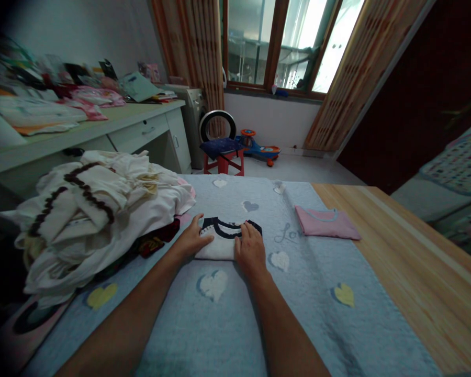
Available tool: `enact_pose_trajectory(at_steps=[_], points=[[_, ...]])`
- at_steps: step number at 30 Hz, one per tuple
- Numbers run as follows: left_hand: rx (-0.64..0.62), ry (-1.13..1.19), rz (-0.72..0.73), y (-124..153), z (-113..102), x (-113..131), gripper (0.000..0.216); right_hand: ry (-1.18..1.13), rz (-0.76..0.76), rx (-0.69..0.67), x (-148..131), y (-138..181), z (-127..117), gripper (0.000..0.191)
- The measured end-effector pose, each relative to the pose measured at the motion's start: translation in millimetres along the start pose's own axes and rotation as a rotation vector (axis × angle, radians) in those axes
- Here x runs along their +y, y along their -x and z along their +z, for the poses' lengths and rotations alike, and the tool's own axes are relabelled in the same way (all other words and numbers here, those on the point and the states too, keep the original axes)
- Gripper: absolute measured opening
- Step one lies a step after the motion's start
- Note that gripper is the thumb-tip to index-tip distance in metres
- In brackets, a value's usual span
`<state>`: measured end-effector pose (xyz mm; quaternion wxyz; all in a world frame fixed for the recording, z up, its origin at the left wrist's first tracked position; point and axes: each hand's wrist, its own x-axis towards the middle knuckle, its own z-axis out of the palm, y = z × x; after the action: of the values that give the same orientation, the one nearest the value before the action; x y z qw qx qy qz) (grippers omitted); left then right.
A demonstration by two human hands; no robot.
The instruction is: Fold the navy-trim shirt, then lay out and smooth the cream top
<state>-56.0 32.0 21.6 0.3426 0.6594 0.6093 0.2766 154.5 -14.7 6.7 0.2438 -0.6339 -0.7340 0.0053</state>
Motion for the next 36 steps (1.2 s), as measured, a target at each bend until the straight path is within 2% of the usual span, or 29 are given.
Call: enact_pose_trajectory(at_steps=[2,5,8,11,13,17,19,21,24,26,31,36], points=[[-0.082,0.103,-0.007,0,-7,-3,0.092,0.05,0.042,-0.009,4,-1,2,0.045],[-0.153,0.101,-0.006,2,-14,-4,0.088,0.083,0.058,-0.033,7,0,5,0.044],[-0.118,0.021,0.016,7,-13,-1,0.081,0.031,0.036,0.005,11,0,8,0.044],[-0.041,-0.058,0.033,13,-9,3,0.075,-0.089,0.043,0.098,23,-3,6,0.042],[-0.011,-0.092,0.036,18,-6,5,0.071,-0.144,0.102,0.174,34,-6,3,0.04],[0.003,-0.085,0.044,30,-3,4,0.063,-0.082,0.282,0.262,57,-12,-8,0.036],[0.0,-0.069,0.058,36,-1,2,0.06,-0.029,0.346,0.237,63,-13,-14,0.034],[0.004,-0.066,0.078,41,0,0,0.054,0.044,0.396,0.153,64,-12,-19,0.03],[0.031,-0.079,0.099,46,3,-1,0.048,0.155,0.428,-0.004,54,-9,-25,0.029],[0.054,-0.099,0.1,48,5,-1,0.048,0.203,0.417,-0.058,44,-8,-27,0.031],[0.094,-0.145,0.123,49,8,-3,0.048,0.271,0.389,-0.115,25,-6,-28,0.037],[0.139,-0.142,0.199,48,16,-8,0.04,0.259,0.374,-0.123,18,-6,-25,0.03]])
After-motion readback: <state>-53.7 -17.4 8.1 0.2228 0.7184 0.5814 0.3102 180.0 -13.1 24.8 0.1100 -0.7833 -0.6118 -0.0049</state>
